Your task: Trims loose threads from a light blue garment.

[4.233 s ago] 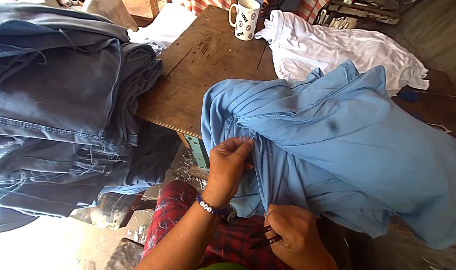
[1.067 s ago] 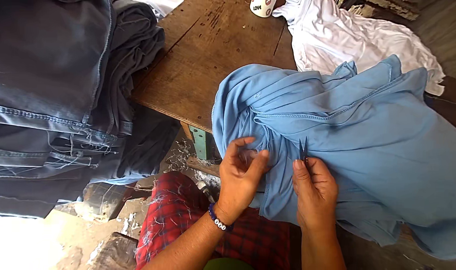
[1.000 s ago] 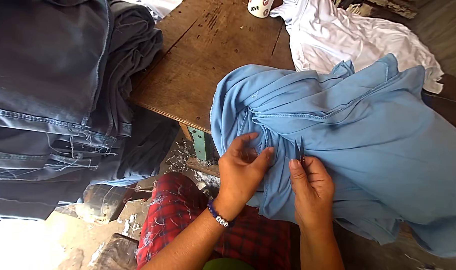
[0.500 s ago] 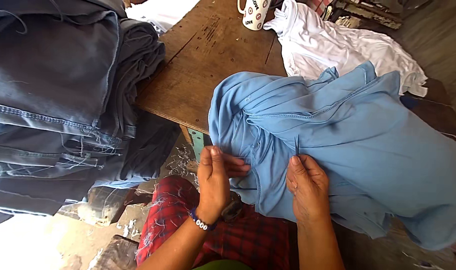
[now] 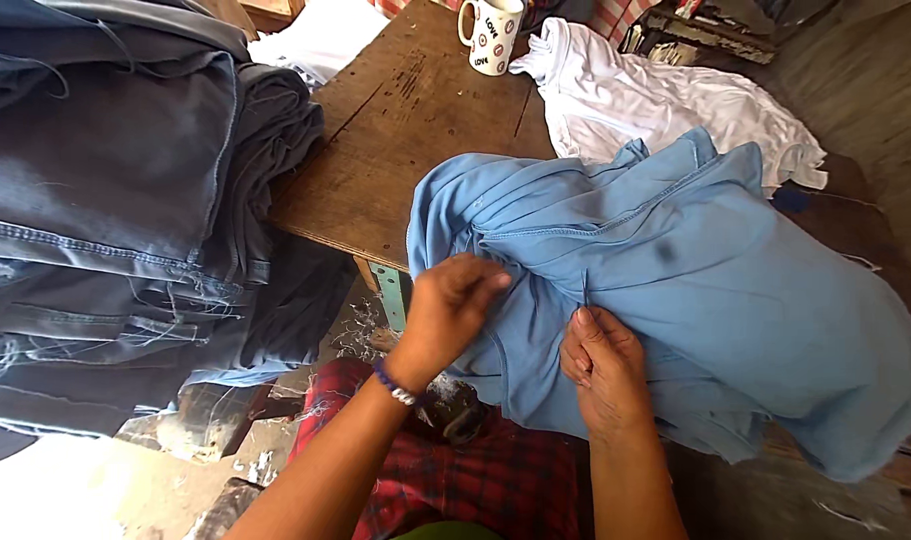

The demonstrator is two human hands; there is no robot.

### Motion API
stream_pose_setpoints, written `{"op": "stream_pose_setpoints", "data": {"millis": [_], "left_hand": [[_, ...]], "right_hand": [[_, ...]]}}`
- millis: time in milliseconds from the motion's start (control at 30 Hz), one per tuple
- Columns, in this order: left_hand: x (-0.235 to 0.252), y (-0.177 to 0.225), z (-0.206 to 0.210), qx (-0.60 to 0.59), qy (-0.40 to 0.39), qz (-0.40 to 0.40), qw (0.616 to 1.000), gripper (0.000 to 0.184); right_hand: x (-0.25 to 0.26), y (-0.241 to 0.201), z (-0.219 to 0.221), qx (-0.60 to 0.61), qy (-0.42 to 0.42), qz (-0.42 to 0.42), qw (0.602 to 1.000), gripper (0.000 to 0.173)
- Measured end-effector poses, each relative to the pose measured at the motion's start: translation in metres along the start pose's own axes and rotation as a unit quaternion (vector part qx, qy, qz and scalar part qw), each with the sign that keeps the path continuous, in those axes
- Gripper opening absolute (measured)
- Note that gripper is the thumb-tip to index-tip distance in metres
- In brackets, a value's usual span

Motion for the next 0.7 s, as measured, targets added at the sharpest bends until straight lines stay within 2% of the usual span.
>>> {"op": "stream_pose_setpoints", "data": {"millis": [67, 167, 233, 267, 300, 367, 433, 500, 533, 600, 633, 700], "left_hand": [[-0.027, -0.008, -0.015, -0.130, 0.017, -0.083, 0.988, 0.011], [-0.076, -0.018, -0.045, -0.248, 0.084, -0.257, 0.930, 0.016], [-0.104, -0.025, -0.062, -0.255, 0.182, -0.387, 0.868, 0.031], [-0.114, -0.031, -0.068, -0.215, 0.235, -0.441, 0.839, 0.040], [-0.121, -0.035, -0.071, -0.158, 0.273, -0.464, 0.828, 0.048], [-0.130, -0.034, -0.070, -0.072, 0.263, -0.412, 0.869, 0.047], [-0.126, -0.018, -0.056, -0.064, 0.182, -0.296, 0.935, 0.025], [-0.106, -0.004, -0.033, -0.084, 0.112, -0.175, 0.975, 0.003], [-0.095, 0.001, -0.020, -0.081, 0.095, -0.134, 0.983, 0.013], [-0.074, 0.008, 0.001, -0.044, 0.077, -0.101, 0.991, 0.028], [-0.066, 0.009, 0.008, -0.027, 0.071, -0.103, 0.992, 0.029], [-0.057, 0.009, 0.018, -0.019, 0.074, -0.113, 0.991, 0.017]], "right_hand": [[0.000, 0.000, -0.002, 0.003, -0.008, -0.001, 1.000, 0.023], [-0.001, 0.000, -0.003, 0.005, -0.014, 0.001, 1.000, 0.023], [0.000, 0.000, -0.003, 0.002, -0.017, -0.001, 1.000, 0.023], [0.000, 0.001, -0.003, -0.002, -0.018, -0.004, 1.000, 0.023], [-0.001, 0.001, -0.003, -0.004, -0.018, -0.009, 1.000, 0.023], [0.000, 0.004, -0.002, -0.013, -0.023, -0.022, 0.999, 0.021], [-0.002, 0.007, -0.005, -0.022, -0.032, -0.034, 0.999, 0.018], [-0.002, 0.009, -0.007, -0.039, -0.047, -0.046, 0.997, 0.014], [-0.003, 0.010, -0.007, -0.049, -0.053, -0.054, 0.996, 0.012], [-0.006, 0.012, -0.008, -0.085, -0.066, -0.077, 0.991, 0.006], [-0.008, 0.013, -0.008, -0.108, -0.076, -0.096, 0.987, 0.006], [-0.013, 0.015, -0.007, -0.168, -0.092, -0.138, 0.972, 0.010]]}}
Point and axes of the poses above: each hand's wrist, its own x-axis towards the middle knuckle, its own z-axis out of the palm, y = z × x, the point moved 1 cm from there along x, towards the middle knuckle, and after that the axes turned 13 degrees about x, right-handed, at the moved point
